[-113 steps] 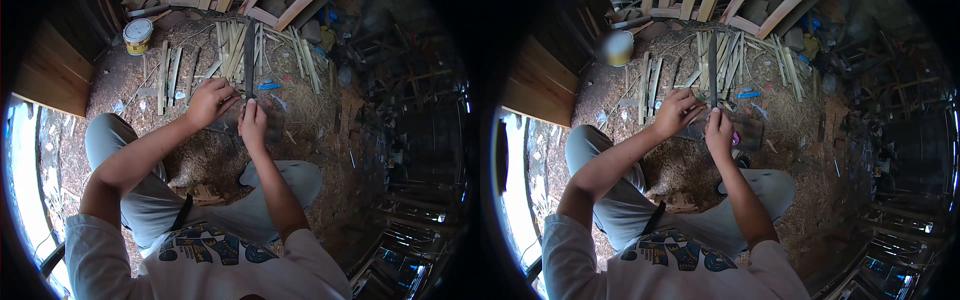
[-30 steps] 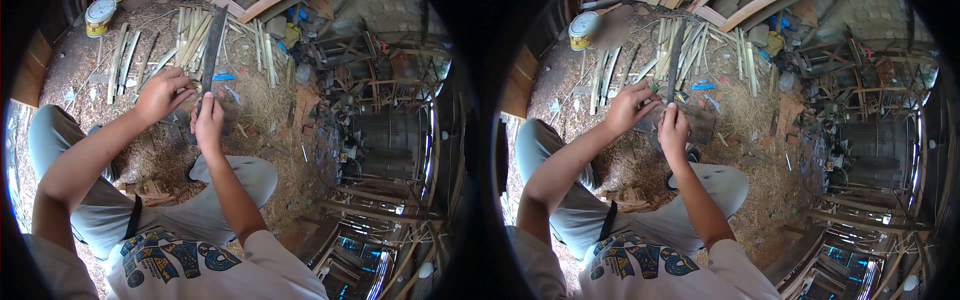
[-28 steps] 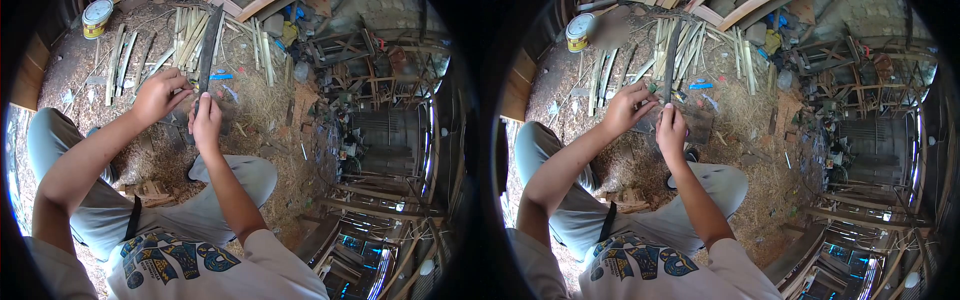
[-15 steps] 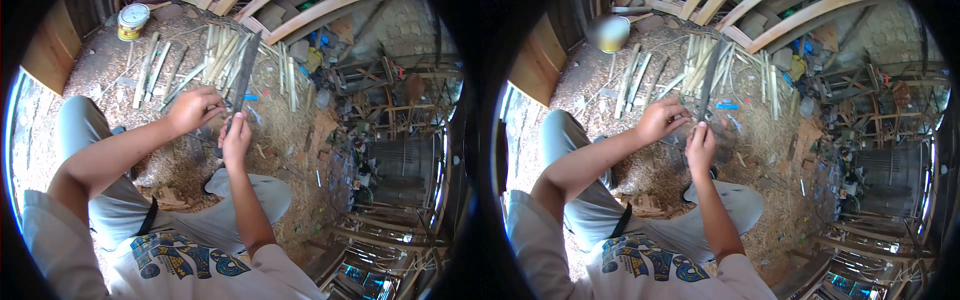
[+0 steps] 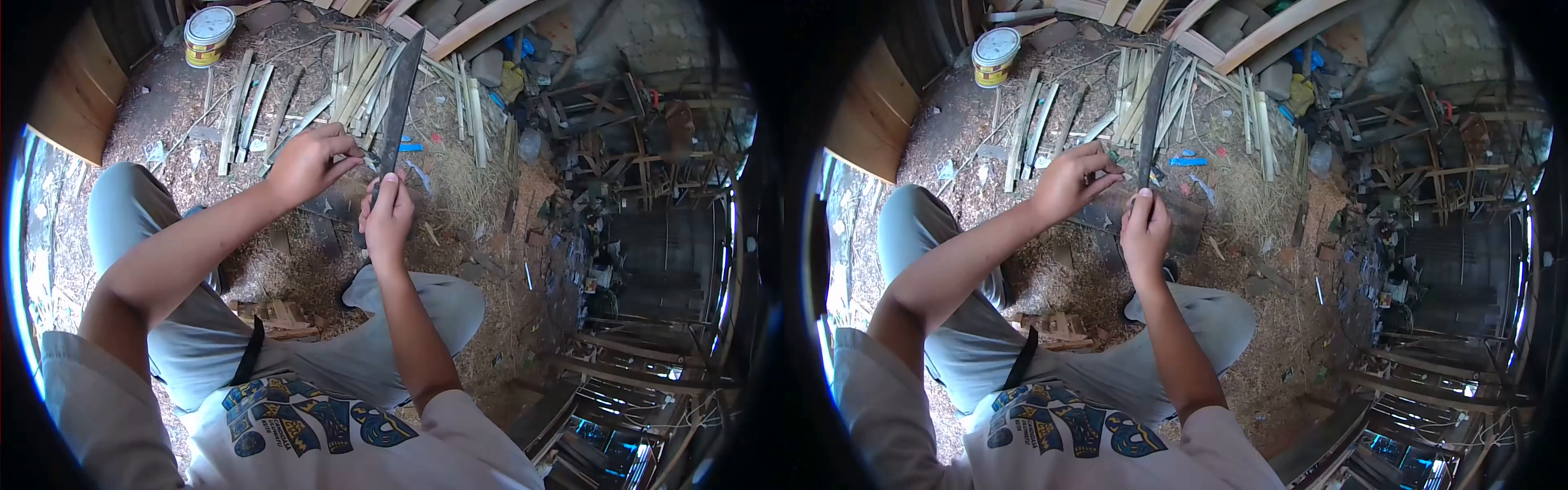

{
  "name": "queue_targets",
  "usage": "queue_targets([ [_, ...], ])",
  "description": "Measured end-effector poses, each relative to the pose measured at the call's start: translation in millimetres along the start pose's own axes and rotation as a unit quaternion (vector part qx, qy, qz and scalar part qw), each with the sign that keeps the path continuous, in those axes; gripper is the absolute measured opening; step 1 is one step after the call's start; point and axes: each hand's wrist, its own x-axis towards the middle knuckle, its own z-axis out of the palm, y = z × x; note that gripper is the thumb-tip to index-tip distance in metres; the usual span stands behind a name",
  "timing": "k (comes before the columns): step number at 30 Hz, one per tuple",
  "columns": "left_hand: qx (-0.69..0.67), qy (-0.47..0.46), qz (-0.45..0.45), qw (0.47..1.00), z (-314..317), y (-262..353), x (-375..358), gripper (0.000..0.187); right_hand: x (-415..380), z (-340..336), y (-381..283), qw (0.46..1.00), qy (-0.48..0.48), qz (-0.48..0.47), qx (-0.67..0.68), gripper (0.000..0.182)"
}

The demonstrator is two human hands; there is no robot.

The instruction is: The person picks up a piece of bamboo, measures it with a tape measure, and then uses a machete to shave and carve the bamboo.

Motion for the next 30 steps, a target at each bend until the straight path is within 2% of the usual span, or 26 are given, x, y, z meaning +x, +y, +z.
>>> queue_targets([
  [2, -0.021, 0.01, 0.015, 1.0, 3, -3, 1, 0.011, 0, -1, 0, 1.0, 0.012, 0.01, 0.01, 0.037],
  [4, -0.017, -0.004, -0.008, 1.0, 2, -2, 1, 0.011, 1, -1, 4, 1.0, -0.009, 0.013, 0.003, 0.037],
  [6, -0.026, -0.004, 0.0, 1.0, 4, -2, 1, 0.012, 8, -4, 18, 0.999, -0.017, -0.012, -0.035, 0.042],
  [8, -0.029, -0.014, -0.038, 0.999, 3, 1, 1, 0.01, 8, -1, 15, 0.998, -0.019, 0.009, -0.066, 0.042],
  [12, -0.026, -0.008, -0.027, 0.999, 4, 1, 1, 0.011, 5, -4, 8, 0.998, -0.008, -0.02, -0.057, 0.042],
  [15, -0.028, -0.009, -0.033, 0.999, 3, 3, 2, 0.011, 4, -4, 4, 0.999, 0.007, 0.004, -0.036, 0.039],
  [18, -0.022, -0.013, -0.039, 0.999, 7, 0, 0, 0.01, 19, -8, 34, 0.991, 0.006, 0.0, -0.132, 0.042],
  [24, -0.039, -0.011, -0.057, 0.998, 5, 2, 1, 0.008, 14, -1, 26, 0.998, -0.015, 0.039, -0.049, 0.043],
  [26, -0.024, -0.015, -0.019, 0.999, 6, -2, -1, 0.011, 10, 0, 17, 0.998, -0.012, 0.054, -0.039, 0.042],
  [28, -0.02, -0.015, -0.028, 0.999, 4, 0, -1, 0.011, 7, 1, 10, 0.995, -0.017, 0.096, -0.013, 0.042],
  [30, -0.018, -0.018, -0.019, 0.999, 4, -2, -1, 0.011, 9, 2, 15, 0.996, -0.019, 0.085, -0.006, 0.041],
])
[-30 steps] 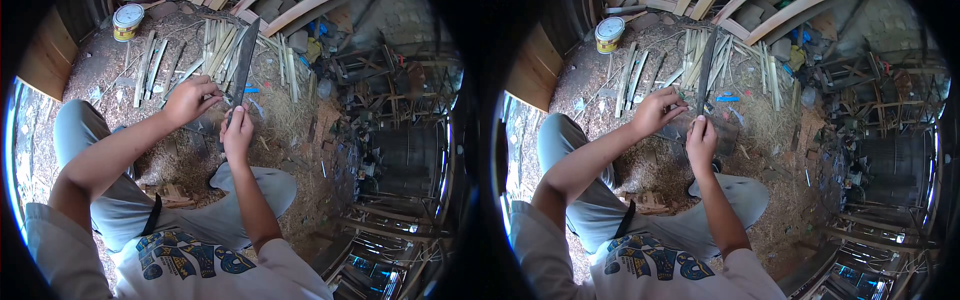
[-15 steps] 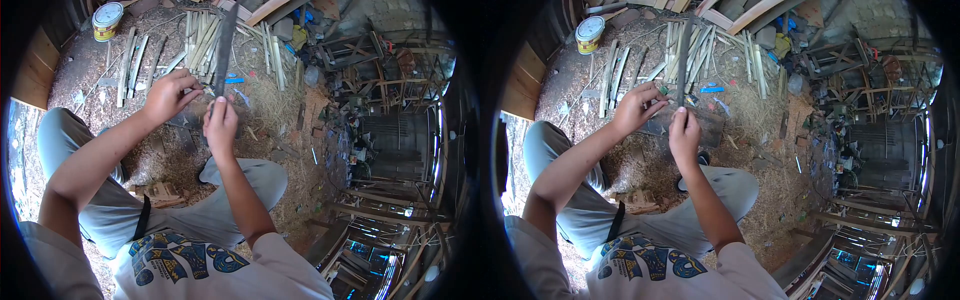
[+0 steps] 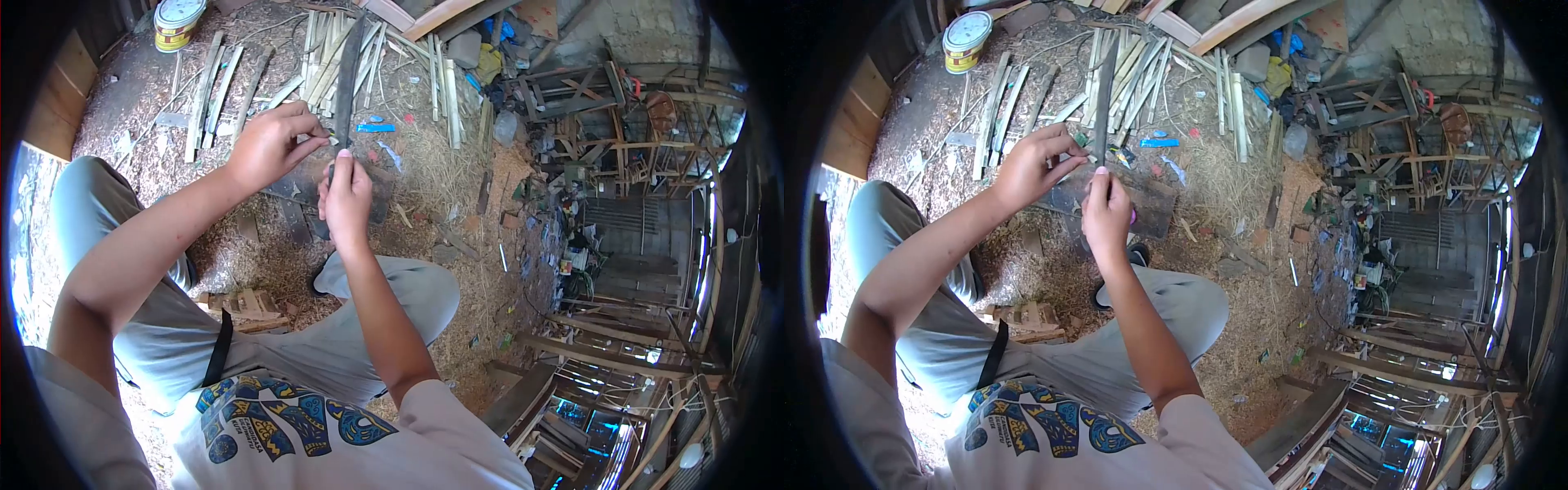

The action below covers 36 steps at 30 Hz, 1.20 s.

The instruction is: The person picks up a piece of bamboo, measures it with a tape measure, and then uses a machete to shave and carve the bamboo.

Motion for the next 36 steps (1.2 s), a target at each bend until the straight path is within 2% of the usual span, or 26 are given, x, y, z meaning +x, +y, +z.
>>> queue_targets([
  [1, 0.012, 0.012, 0.026, 1.0, -2, 1, 0, 0.011, -1, 0, -2, 1.0, 0.006, 0.002, -0.006, 0.041],
  [8, 0.004, 0.006, 0.009, 1.0, -4, 3, 0, 0.013, -7, 1, -8, 1.0, 0.008, 0.007, -0.021, 0.045],
  [15, -0.001, 0.026, 0.02, 0.999, -4, -4, 0, 0.013, -14, 0, -32, 0.997, 0.028, -0.077, 0.009, 0.04],
  [18, -0.013, 0.035, 0.025, 0.999, -1, -4, -2, 0.012, -7, 2, -21, 0.999, 0.002, -0.038, -0.013, 0.04],
  [20, 0.003, 0.018, -0.009, 1.0, -1, -3, -2, 0.012, 9, 0, 5, 0.999, -0.009, -0.032, -0.024, 0.042],
  [36, -0.002, 0.01, 0.009, 1.0, -4, -1, -4, 0.013, -2, 3, -1, 1.0, -0.007, 0.009, -0.021, 0.046],
])
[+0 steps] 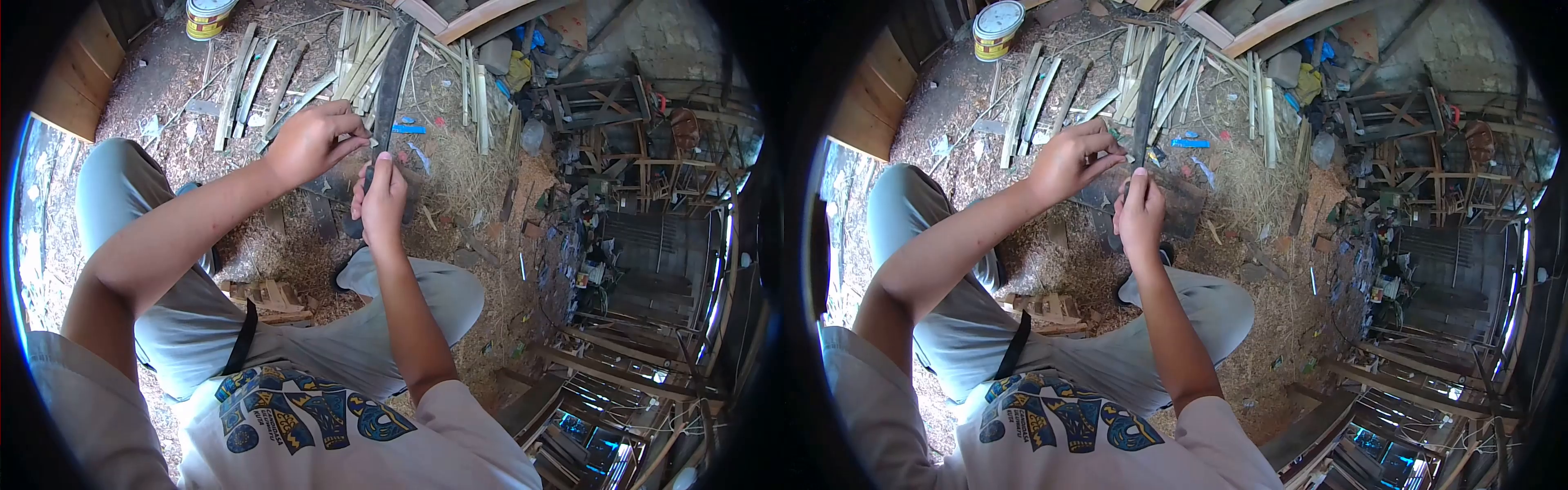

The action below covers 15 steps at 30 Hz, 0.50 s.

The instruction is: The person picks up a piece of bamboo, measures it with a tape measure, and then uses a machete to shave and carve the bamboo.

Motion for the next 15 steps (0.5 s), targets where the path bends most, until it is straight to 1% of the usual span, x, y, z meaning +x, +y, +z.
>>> queue_targets([
  [4, -0.021, 0.02, 0.023, 0.999, 5, -9, -1, 0.013, 2, 3, 5, 1.0, 0.002, 0.002, 0.009, 0.047],
  [7, 0.017, 0.032, 0.045, 0.998, 4, -15, 0, 0.011, 5, 6, 10, 1.0, -0.007, -0.003, 0.024, 0.049],
  [11, 0.04, 0.029, 0.043, 0.998, -1, -18, -1, 0.012, 12, 12, 26, 0.999, -0.009, -0.012, 0.028, 0.051],
  [13, 0.048, 0.021, 0.023, 0.998, -5, -17, -1, 0.013, 17, 14, 41, 0.998, -0.019, 0.057, 0.003, 0.053],
  [14, 0.049, 0.024, 0.021, 0.998, -7, -17, 0, 0.013, 22, 14, 54, 0.998, -0.022, 0.057, 0.001, 0.053],
  [15, 0.053, 0.015, 0.022, 0.998, -9, -16, 0, 0.012, 29, 12, 74, 0.993, -0.046, 0.105, -0.026, 0.054],
])
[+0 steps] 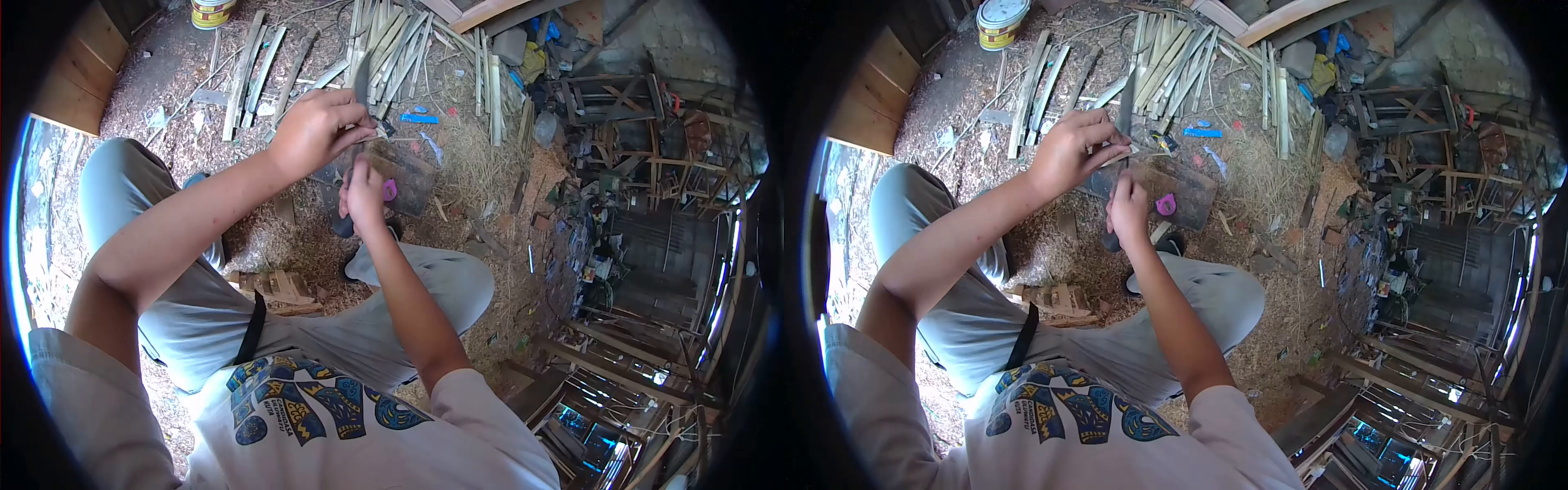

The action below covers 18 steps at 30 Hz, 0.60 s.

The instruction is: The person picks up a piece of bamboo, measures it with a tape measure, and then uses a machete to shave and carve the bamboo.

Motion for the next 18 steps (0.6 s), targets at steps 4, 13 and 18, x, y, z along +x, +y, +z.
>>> queue_targets([
  [4, 0.007, -0.019, 0.024, 1.0, 1, 5, -1, 0.012, 21, -15, 75, 0.989, -0.029, 0.123, -0.074, 0.054],
  [13, 0.022, 0.031, 0.018, 0.999, -11, -11, 8, 0.016, 22, -1, 59, 0.989, -0.008, 0.14, -0.049, 0.056],
  [18, -0.002, 0.04, -0.036, 0.999, -16, -13, 7, 0.015, 6, 17, -7, 0.999, -0.001, 0.027, 0.042, 0.056],
])
